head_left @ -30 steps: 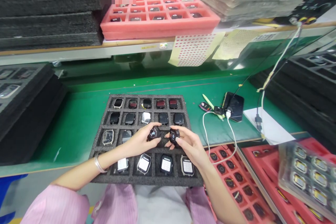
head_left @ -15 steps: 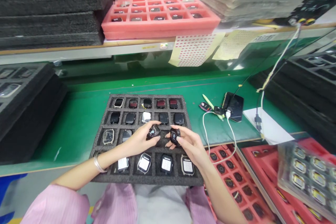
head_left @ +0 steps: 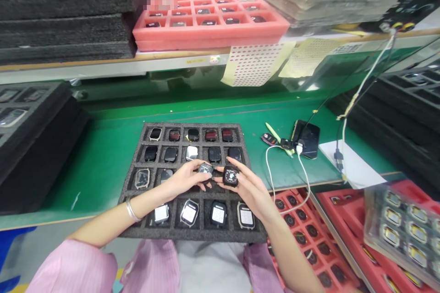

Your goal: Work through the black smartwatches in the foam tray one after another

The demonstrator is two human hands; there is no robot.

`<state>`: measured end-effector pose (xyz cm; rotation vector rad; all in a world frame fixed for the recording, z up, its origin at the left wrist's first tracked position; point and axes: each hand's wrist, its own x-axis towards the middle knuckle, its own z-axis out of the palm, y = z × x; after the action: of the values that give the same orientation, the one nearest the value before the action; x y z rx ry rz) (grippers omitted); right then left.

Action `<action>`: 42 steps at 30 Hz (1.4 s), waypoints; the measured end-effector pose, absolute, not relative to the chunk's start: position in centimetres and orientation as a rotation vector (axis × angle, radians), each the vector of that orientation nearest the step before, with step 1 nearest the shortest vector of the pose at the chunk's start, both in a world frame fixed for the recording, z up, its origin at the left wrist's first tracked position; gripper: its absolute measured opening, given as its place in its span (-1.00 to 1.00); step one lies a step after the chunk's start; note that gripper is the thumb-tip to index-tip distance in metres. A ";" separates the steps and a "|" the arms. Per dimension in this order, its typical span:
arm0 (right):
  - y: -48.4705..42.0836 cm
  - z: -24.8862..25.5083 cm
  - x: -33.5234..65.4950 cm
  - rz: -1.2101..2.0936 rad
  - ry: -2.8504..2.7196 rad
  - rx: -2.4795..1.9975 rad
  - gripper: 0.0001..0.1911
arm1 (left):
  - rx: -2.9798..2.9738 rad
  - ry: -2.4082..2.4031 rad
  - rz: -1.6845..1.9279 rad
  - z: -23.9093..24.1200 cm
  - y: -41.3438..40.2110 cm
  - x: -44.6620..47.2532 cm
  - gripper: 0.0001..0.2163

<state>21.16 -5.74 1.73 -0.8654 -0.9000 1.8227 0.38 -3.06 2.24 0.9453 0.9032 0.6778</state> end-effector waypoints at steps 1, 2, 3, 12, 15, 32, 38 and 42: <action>-5.8 1.7 21.2 1.817 -0.886 -0.867 -0.52 | 0.919 0.902 0.684 2.3 -3.1 0.4 -0.65; -5.8 1.6 21.2 1.812 -0.874 -0.866 -0.52 | 0.895 0.894 0.688 2.4 -3.2 0.4 -0.67; -5.8 1.5 21.2 1.811 -0.862 -0.865 -0.51 | 0.871 0.883 0.692 2.4 -3.3 0.4 -0.69; -5.8 1.1 21.1 1.810 -0.821 -0.863 -0.54 | 0.774 0.840 0.747 2.1 -3.1 0.4 -0.75; -5.7 0.9 21.2 1.807 -0.826 -0.863 -0.55 | 0.803 0.846 0.739 2.2 -3.1 0.5 -0.71; -5.9 0.7 21.4 1.776 -0.998 -0.835 -0.51 | 1.569 1.085 0.747 0.4 -3.7 0.2 -0.67; -5.9 1.1 21.2 1.650 -1.043 -0.921 -0.71 | 1.640 1.050 0.670 1.2 -4.3 0.1 -0.66; -5.8 0.9 21.2 1.672 -1.030 -0.903 -0.67 | 1.642 1.072 0.697 1.0 -4.1 0.1 -0.66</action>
<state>21.22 -5.84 0.87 -0.9028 -1.0303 1.6715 0.09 -4.07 1.05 1.6422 1.0722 0.6966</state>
